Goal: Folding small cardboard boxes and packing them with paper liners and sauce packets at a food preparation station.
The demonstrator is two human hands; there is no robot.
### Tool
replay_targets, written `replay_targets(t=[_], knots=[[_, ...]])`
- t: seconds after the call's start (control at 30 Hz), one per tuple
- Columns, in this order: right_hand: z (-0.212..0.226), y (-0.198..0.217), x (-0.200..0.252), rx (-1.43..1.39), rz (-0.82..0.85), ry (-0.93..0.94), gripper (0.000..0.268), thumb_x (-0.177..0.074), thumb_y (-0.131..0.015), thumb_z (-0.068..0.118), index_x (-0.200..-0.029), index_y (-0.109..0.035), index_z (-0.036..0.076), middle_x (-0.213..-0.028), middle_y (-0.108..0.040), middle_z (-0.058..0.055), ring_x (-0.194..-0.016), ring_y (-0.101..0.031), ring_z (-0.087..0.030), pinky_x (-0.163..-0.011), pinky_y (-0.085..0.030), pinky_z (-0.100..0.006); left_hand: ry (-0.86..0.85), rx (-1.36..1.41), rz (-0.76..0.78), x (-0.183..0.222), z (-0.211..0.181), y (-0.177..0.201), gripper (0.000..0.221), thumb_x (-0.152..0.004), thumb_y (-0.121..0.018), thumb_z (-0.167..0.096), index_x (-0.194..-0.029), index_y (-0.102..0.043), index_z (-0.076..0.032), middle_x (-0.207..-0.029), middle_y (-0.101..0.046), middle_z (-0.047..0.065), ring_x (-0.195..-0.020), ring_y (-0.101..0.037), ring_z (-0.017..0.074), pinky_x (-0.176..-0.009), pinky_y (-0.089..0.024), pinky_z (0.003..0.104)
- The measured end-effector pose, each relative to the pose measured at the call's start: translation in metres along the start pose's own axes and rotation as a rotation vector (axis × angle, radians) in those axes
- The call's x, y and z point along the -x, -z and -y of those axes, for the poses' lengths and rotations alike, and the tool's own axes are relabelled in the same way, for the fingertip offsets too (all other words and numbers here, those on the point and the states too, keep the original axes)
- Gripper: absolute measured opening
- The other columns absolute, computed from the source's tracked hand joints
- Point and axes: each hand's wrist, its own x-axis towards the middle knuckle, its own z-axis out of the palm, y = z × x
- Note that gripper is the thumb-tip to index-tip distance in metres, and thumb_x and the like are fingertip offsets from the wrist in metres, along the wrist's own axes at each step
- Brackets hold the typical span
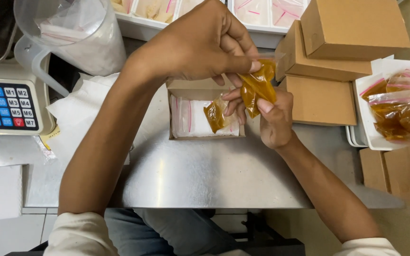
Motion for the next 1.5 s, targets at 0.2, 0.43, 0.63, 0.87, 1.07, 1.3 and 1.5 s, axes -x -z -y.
replay_targets(t=[0.2,0.43,0.63,0.87,1.07,1.3,1.5], knots=[[0.021,-0.011,-0.008,0.122,-0.029,-0.031,0.077,-0.109,-0.031,0.054,-0.118,-0.064,-0.015,-0.087,-0.069,-0.024,-0.064,-0.062,-0.027,-0.053,-0.049,-0.031,0.003,-0.058,-0.099,0.005,-0.003,0.005,0.012,-0.095,-0.074,-0.032,-0.098,-0.079,-0.021,-0.085,-0.083,-0.01,-0.076,-0.075,-0.0046,-0.062,-0.062,0.014],[0.021,-0.019,-0.012,0.243,-0.11,0.047,0.061,-0.112,-0.036,0.036,-0.109,-0.064,-0.018,-0.084,-0.07,-0.025,-0.051,-0.055,-0.024,-0.047,-0.043,-0.027,-0.008,0.006,-0.113,0.011,-0.005,0.007,0.013,-0.096,-0.074,-0.032,-0.098,-0.075,-0.019,-0.081,-0.08,-0.011,-0.074,-0.07,-0.0053,-0.062,-0.06,0.015],[0.028,-0.03,-0.021,0.466,-0.13,0.323,0.058,-0.112,-0.041,0.02,-0.06,-0.055,-0.003,-0.053,-0.055,-0.012,-0.056,-0.061,-0.022,-0.092,-0.065,-0.044,-0.086,-0.027,-0.104,0.011,-0.001,0.007,0.011,-0.096,-0.076,-0.029,-0.1,-0.078,-0.019,-0.084,-0.08,-0.011,-0.074,-0.072,-0.0052,-0.061,-0.06,0.013],[0.025,-0.025,-0.019,0.439,-0.137,0.332,0.054,-0.105,-0.059,0.002,-0.052,-0.048,-0.001,-0.049,-0.048,-0.01,-0.053,-0.065,-0.025,-0.052,-0.048,-0.031,-0.014,-0.063,-0.064,0.01,-0.003,0.007,0.01,-0.099,-0.08,-0.027,-0.093,-0.077,-0.02,-0.073,-0.077,-0.012,-0.06,-0.058,-0.0069,-0.059,-0.046,0.012],[0.029,-0.031,-0.019,0.431,-0.131,0.299,0.062,-0.112,-0.044,0.018,-0.053,-0.05,-0.001,-0.054,-0.055,-0.011,-0.068,-0.07,-0.028,-0.064,-0.057,-0.035,-0.126,-0.082,-0.083,0.008,0.004,0.008,0.008,-0.097,-0.079,-0.027,-0.097,-0.078,-0.019,-0.078,-0.078,-0.01,-0.063,-0.065,-0.0049,-0.057,-0.054,0.012],[0.018,-0.02,-0.01,0.241,-0.2,0.079,0.062,-0.112,-0.035,0.034,-0.087,-0.059,-0.017,-0.082,-0.069,-0.033,-0.044,-0.05,-0.027,-0.042,-0.041,-0.03,-0.128,-0.053,-0.091,0.012,0.002,0.009,0.014,-0.099,-0.07,-0.032,-0.101,-0.074,-0.019,-0.083,-0.082,-0.01,-0.073,-0.072,-0.0044,-0.063,-0.059,0.014],[0.015,-0.011,-0.004,0.07,-0.204,-0.04,0.055,-0.106,-0.037,0.041,-0.102,-0.057,-0.01,-0.091,-0.07,-0.032,-0.052,-0.051,-0.025,-0.051,-0.04,-0.031,-0.126,-0.003,-0.061,0.012,0.0,0.007,0.013,-0.101,-0.069,-0.031,-0.102,-0.071,-0.018,-0.077,-0.076,-0.011,-0.07,-0.067,-0.0033,-0.064,-0.058,0.014]])
